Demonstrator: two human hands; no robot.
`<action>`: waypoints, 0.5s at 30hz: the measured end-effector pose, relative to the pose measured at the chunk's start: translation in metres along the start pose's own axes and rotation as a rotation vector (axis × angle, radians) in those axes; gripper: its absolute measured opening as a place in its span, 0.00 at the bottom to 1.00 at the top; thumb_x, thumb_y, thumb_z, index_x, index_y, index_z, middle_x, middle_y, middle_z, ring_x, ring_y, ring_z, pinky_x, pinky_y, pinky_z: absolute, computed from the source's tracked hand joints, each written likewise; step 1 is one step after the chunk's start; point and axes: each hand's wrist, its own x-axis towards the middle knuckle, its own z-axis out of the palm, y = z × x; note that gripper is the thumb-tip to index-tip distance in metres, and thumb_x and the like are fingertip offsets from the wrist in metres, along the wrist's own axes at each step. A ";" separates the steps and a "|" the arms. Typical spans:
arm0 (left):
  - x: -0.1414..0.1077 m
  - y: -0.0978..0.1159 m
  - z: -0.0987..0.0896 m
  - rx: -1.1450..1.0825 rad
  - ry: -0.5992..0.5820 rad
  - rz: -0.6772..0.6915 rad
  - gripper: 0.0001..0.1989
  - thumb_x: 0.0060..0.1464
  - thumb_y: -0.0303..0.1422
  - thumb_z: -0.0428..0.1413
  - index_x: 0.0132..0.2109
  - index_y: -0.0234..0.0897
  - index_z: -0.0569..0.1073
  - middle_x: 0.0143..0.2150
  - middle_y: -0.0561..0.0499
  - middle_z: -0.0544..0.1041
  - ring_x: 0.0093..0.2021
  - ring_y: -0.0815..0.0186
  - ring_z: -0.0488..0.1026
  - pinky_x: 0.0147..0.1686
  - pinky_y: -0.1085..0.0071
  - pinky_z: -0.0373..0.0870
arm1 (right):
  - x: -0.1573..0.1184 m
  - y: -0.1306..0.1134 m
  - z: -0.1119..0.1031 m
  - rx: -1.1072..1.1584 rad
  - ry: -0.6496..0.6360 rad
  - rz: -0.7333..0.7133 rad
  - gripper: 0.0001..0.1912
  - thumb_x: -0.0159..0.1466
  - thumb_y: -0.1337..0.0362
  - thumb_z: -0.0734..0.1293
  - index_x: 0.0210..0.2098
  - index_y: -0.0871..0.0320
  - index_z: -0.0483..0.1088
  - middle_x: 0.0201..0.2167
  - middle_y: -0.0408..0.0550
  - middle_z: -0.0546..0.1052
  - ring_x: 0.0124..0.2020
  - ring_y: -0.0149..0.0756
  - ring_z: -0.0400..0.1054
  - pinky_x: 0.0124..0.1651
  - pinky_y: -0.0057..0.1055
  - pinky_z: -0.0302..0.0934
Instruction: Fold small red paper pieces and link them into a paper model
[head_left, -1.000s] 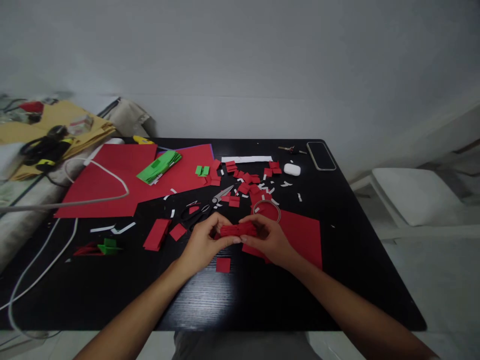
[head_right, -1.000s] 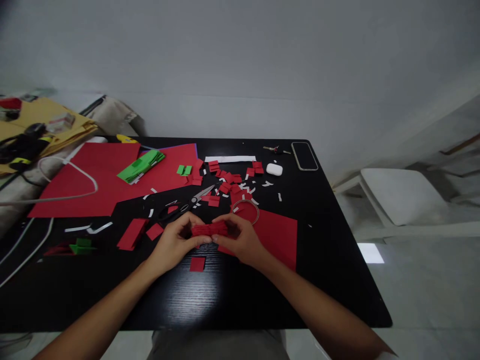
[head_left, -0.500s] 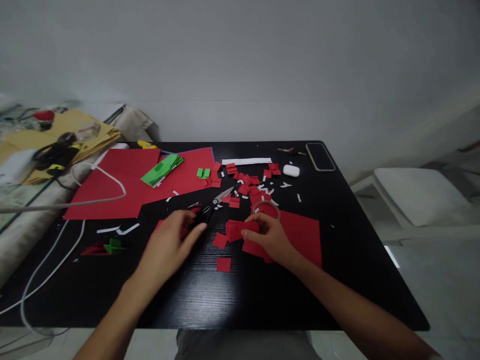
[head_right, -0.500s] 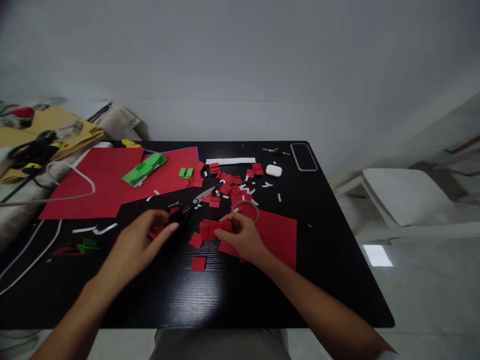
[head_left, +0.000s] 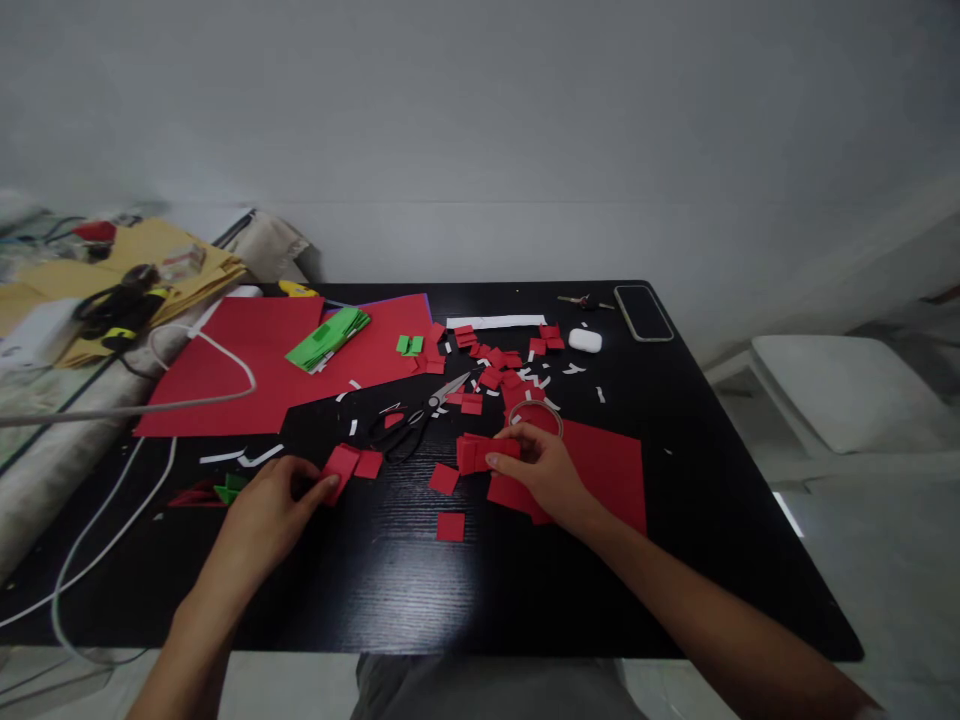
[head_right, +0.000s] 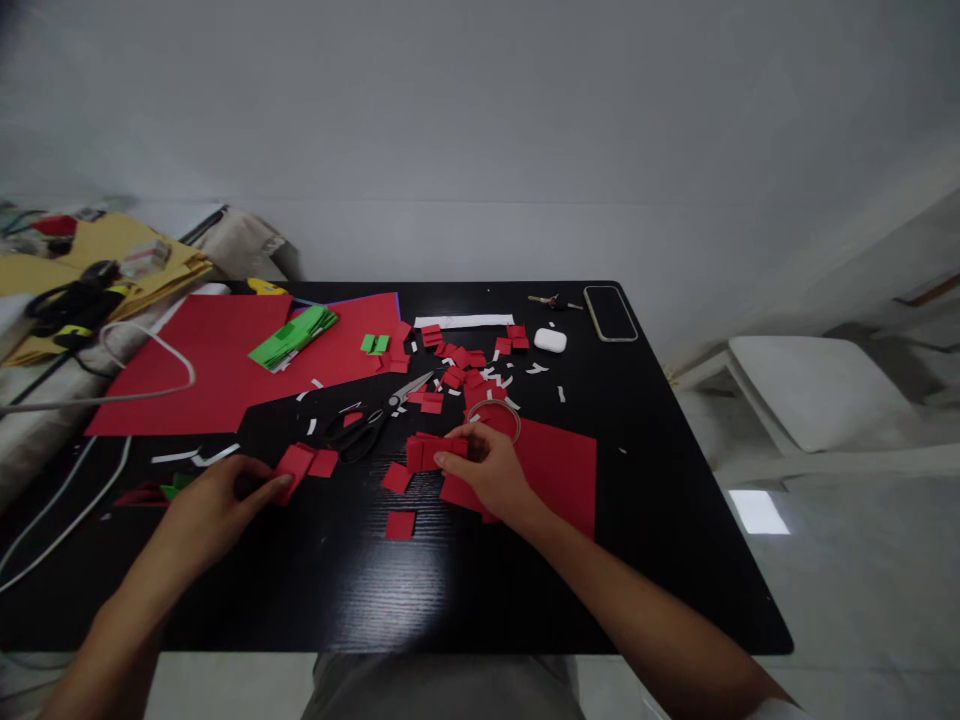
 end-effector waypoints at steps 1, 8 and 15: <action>0.000 0.001 0.000 -0.028 -0.010 -0.013 0.21 0.52 0.54 0.56 0.34 0.40 0.76 0.34 0.44 0.81 0.33 0.51 0.78 0.32 0.61 0.69 | 0.000 0.000 0.000 -0.007 -0.003 -0.005 0.19 0.49 0.56 0.81 0.34 0.56 0.75 0.27 0.41 0.77 0.29 0.37 0.74 0.37 0.35 0.69; -0.004 0.002 -0.001 -0.176 -0.080 -0.038 0.22 0.53 0.56 0.55 0.37 0.41 0.72 0.30 0.50 0.80 0.32 0.55 0.78 0.32 0.65 0.68 | -0.001 -0.002 0.000 -0.026 -0.002 -0.006 0.17 0.49 0.57 0.81 0.34 0.55 0.75 0.27 0.40 0.76 0.29 0.35 0.73 0.37 0.34 0.69; -0.009 0.016 -0.014 -0.179 0.154 0.015 0.21 0.55 0.51 0.59 0.49 0.43 0.72 0.38 0.51 0.83 0.36 0.56 0.81 0.35 0.66 0.71 | -0.002 -0.002 0.001 -0.046 -0.027 0.019 0.16 0.49 0.59 0.80 0.34 0.56 0.75 0.24 0.39 0.76 0.26 0.33 0.72 0.33 0.31 0.66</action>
